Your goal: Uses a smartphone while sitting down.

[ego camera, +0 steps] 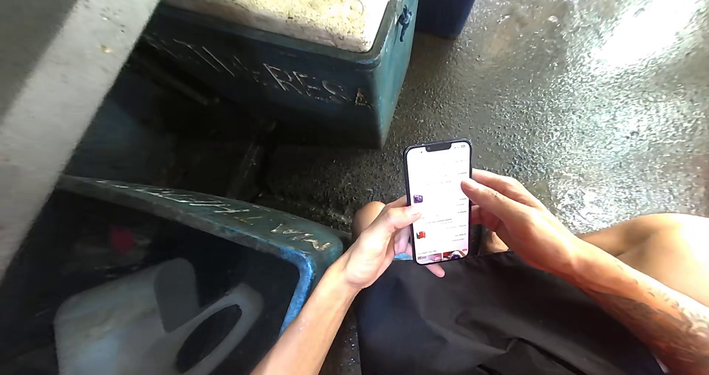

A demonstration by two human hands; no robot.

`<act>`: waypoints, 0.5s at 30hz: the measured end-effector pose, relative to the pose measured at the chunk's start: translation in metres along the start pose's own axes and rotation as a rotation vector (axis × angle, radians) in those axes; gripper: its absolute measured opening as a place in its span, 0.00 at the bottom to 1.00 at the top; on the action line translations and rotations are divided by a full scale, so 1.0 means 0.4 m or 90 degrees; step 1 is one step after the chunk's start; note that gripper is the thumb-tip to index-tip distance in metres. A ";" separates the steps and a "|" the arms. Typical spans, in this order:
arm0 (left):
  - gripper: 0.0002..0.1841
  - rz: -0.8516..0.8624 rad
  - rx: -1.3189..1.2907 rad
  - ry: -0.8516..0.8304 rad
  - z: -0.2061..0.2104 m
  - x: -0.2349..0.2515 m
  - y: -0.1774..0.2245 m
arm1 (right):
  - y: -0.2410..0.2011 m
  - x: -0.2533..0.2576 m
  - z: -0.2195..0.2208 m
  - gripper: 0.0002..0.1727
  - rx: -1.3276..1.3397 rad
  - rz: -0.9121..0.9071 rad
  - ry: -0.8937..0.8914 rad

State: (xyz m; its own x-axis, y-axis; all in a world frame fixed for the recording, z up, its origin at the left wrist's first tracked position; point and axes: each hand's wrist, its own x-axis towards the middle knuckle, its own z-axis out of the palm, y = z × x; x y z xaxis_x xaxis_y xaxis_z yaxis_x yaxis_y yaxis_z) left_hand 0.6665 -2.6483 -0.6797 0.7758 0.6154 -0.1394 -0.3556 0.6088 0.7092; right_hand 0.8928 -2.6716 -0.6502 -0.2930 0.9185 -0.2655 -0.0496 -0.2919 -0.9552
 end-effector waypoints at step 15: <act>0.21 0.012 -0.016 0.021 0.001 -0.002 0.002 | -0.001 0.000 -0.002 0.19 0.004 -0.013 -0.015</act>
State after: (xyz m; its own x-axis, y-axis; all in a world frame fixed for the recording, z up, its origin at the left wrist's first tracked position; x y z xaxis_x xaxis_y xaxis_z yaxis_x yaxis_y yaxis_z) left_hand 0.6659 -2.6485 -0.6789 0.7517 0.6425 -0.1487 -0.3829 0.6088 0.6948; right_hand 0.8935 -2.6711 -0.6500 -0.3145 0.9176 -0.2433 -0.0620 -0.2756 -0.9593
